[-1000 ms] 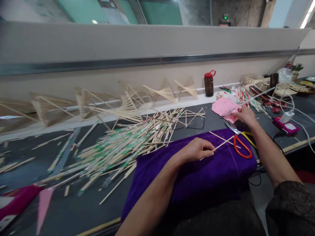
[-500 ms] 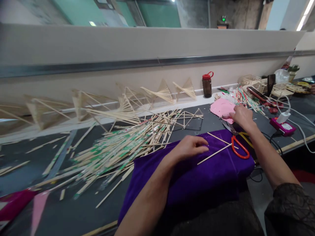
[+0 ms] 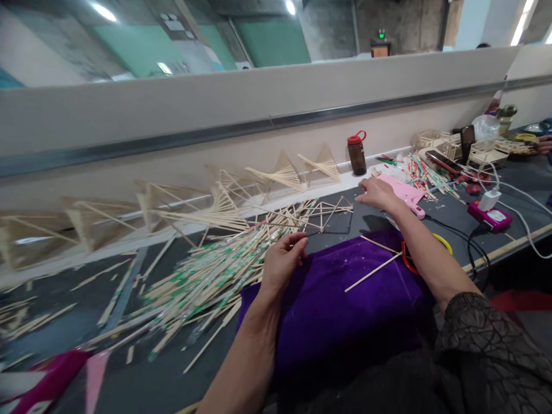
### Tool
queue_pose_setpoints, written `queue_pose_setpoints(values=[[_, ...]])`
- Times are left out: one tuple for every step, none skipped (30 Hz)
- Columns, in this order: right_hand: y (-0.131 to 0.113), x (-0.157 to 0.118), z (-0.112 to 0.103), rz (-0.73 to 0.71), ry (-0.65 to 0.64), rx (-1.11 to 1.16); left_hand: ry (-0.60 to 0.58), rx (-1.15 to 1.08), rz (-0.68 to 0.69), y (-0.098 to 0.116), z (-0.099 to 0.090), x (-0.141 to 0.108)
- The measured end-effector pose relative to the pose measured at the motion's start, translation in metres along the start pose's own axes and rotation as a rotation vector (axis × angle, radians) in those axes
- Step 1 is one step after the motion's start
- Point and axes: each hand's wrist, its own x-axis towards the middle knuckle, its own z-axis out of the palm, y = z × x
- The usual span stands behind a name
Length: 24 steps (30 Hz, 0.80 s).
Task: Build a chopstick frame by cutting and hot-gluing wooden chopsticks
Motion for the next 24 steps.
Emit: queue_pose_setpoints(values=[[0.004, 0.004, 0.003, -0.03, -0.058, 0.002, -0.007, 0.02, 0.032, 0.004, 0.003, 0.001], [0.007, 0.009, 0.006, -0.06, -0.111, -0.002, -0.017, 0.04, 0.068, 0.008, 0.006, 0.003], [0.01, 0.014, 0.009, -0.086, -0.155, -0.016, -0.025, 0.061, 0.108, 0.012, 0.009, 0.005], [0.011, 0.021, 0.012, -0.105, -0.193, -0.041, -0.032, 0.082, 0.146, 0.016, 0.012, 0.007], [0.011, 0.027, 0.015, -0.118, -0.222, -0.077, -0.037, 0.103, 0.177, 0.019, 0.015, 0.009], [0.01, 0.034, 0.019, -0.128, -0.243, -0.119, -0.042, 0.126, 0.197, 0.021, 0.017, 0.011], [0.009, 0.04, 0.023, -0.14, -0.255, -0.165, -0.047, 0.151, 0.203, 0.021, 0.017, 0.013], [0.007, 0.047, 0.028, -0.153, -0.263, -0.211, -0.052, 0.176, 0.199, 0.019, 0.017, 0.014], [0.006, 0.052, 0.034, -0.174, -0.269, -0.253, -0.059, 0.203, 0.187, 0.016, 0.015, 0.014], [0.005, 0.057, 0.039, -0.202, -0.273, -0.29, -0.066, 0.231, 0.169, 0.011, 0.013, 0.014], [0.005, 0.06, 0.044, -0.231, -0.272, -0.319, -0.069, 0.258, 0.153, 0.006, 0.01, 0.014], [0.006, 0.064, 0.049, -0.254, -0.271, -0.341, -0.066, 0.284, 0.145, 0.002, 0.007, 0.013], [0.007, 0.067, 0.054, -0.269, -0.27, -0.356, -0.057, 0.306, 0.149, -0.002, 0.005, 0.012], [0.008, 0.069, 0.058, -0.275, -0.27, -0.364, -0.04, 0.327, 0.17, -0.005, 0.004, 0.012], [0.01, 0.072, 0.061, -0.275, -0.271, -0.366, -0.019, 0.346, 0.206, -0.006, 0.003, 0.012], [0.013, 0.074, 0.064, -0.27, -0.273, -0.364, 0.001, 0.364, 0.253, -0.006, 0.004, 0.012], [0.015, 0.077, 0.066, -0.27, -0.277, -0.361, 0.016, 0.38, 0.306, -0.005, 0.006, 0.014], [0.016, 0.079, 0.067, -0.273, -0.279, -0.359, 0.028, 0.397, 0.356, -0.003, 0.009, 0.017], [0.018, 0.081, 0.068, -0.279, -0.28, -0.36, 0.032, 0.414, 0.402, -0.001, 0.012, 0.02], [0.018, 0.084, 0.068, -0.284, -0.283, -0.364, 0.029, 0.434, 0.441, 0.0, 0.016, 0.024], [0.018, 0.086, 0.068, -0.287, -0.287, -0.371, 0.019, 0.458, 0.472, 0.001, 0.021, 0.028], [0.018, 0.087, 0.067, -0.286, -0.291, -0.381, 0.002, 0.484, 0.495, 0.001, 0.025, 0.031], [0.017, 0.088, 0.067, -0.283, -0.293, -0.394, -0.02, 0.512, 0.509, 0.0, 0.029, 0.034], [0.017, 0.089, 0.065, -0.279, -0.295, -0.407, -0.043, 0.538, 0.517, -0.002, 0.032, 0.036]])
